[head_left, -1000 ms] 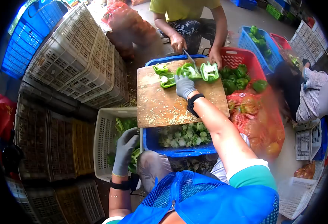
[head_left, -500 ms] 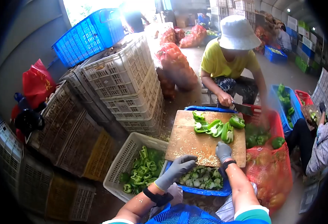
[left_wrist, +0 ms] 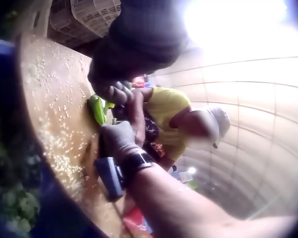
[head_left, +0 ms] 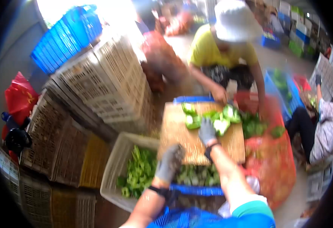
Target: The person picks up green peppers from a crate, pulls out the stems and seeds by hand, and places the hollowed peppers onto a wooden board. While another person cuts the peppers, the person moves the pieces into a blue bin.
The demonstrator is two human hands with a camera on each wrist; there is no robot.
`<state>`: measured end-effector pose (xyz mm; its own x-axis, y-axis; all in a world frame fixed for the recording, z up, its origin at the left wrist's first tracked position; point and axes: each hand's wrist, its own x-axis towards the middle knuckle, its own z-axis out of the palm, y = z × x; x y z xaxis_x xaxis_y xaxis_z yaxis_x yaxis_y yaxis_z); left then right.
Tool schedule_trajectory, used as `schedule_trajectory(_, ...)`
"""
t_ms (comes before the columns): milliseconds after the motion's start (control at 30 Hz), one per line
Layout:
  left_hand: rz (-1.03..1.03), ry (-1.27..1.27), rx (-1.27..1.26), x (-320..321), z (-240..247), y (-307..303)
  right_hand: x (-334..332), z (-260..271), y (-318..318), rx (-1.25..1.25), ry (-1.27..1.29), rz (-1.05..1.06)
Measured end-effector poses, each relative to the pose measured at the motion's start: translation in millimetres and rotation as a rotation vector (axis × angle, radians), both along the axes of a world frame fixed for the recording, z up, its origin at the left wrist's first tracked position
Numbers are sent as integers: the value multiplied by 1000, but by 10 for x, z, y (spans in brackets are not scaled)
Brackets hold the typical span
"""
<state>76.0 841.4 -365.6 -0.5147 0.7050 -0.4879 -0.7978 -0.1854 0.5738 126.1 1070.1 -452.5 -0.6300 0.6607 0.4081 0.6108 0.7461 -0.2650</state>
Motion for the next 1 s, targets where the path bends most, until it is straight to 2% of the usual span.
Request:
schedule_trajectory(67,-121,56,58,-6,126,126,-176,-82,129,-50,-60,-112)
schedule_trajectory(100,-176,56,64,-19,110,168,-239,21,188,-169,-165,-175)
schedule_trajectory(133,-188,82,28,-14,133,204,-305,123,249,-281,-281,-237)
schedule_trajectory(167,-193,79,-32,-29,102,221,-318,187,295,-310,-295,-293)
schedule_trajectory(200,-206,80,-49,-47,9,217,-290,323,353,-398,-309,-263)
schedule_trajectory(300,-218,77,-65,-70,-6,225,-229,333,493,-310,-400,-136)
schedule_trajectory(367,-210,78,-70,-52,27,249,-122,392,465,-253,-358,-107)
schedule_trajectory(467,-129,36,-72,-32,-188,295,67,486,293,-509,-2,-149)
schedule_trajectory(533,-32,-41,-96,101,11,244,285,818,-161,-656,267,58)
schedule_trajectory(600,-115,-79,40,76,-129,277,498,1119,-662,-667,279,356)
schedule_trajectory(633,-181,-138,134,92,-209,275,612,1159,-903,-755,240,468)
schedule_trajectory(700,-278,-351,189,118,-161,249,829,984,-1146,-690,116,568)
schedule_trajectory(733,-276,-416,250,103,-355,275,915,1048,-1205,-826,150,553)
schedule_trajectory(800,-363,-431,256,245,-136,176,1017,1301,-1247,-1026,261,545)
schedule_trajectory(933,-401,-504,279,248,-130,46,1045,1191,-1345,-950,288,550)
schedule_trajectory(967,-372,-487,345,290,-55,0,1033,1394,-1432,-972,240,535)
schedule_trajectory(1000,-358,-476,360,299,-76,-31,1010,1383,-1435,-962,192,550)
